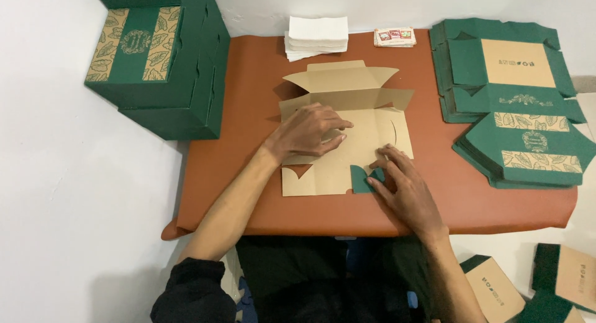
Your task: The person assembles green cardboard boxes by folding the flaps of flat-packed pieces and tucking them into slots to form a rectangular container. The person repeats this process for multiple boxes, stacking the finished ones on the left side of the table.
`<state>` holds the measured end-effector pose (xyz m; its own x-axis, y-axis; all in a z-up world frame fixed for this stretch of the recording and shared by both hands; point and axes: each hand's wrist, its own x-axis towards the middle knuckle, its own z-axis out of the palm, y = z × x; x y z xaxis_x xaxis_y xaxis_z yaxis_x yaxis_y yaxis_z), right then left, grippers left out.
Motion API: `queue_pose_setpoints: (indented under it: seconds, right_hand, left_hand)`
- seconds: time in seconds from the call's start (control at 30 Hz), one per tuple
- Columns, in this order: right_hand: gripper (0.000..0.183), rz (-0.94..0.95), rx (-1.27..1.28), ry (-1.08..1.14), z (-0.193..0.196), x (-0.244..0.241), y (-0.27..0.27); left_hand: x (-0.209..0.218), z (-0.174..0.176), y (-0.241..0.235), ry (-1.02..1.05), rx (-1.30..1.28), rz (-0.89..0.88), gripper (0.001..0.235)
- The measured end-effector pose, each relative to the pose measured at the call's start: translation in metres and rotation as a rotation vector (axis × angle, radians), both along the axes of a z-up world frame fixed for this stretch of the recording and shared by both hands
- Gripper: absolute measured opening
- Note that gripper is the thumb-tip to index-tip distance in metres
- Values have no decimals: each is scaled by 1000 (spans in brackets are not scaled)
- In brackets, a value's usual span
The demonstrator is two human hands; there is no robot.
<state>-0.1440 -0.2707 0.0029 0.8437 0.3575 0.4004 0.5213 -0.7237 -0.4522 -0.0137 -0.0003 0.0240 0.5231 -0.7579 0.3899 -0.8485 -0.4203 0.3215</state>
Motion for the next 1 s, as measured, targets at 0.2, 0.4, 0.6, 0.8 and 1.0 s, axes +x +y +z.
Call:
queue_pose_setpoints:
  seconds: [0.2,0.4,0.6,0.8,1.0]
  right_hand:
    - [22,-39,38,129,0,0,-1]
    - [24,-64,42,180,5,-2,2]
    - [24,-77,64,190,7,-3,3]
    - [24,-85,52,184,3,-3,2]
    - [23,-93,53,199,8,-4,5]
  left_hand:
    - [-42,59,17,248,97,215,30]
    - [-111,22,31,604,346,769,61]
    - [-169,57,24,608,-61,723,68]
    - [-188,36,-11,733,-376,555,73]
    - [-197,-21,-46,360,-92,595,74]
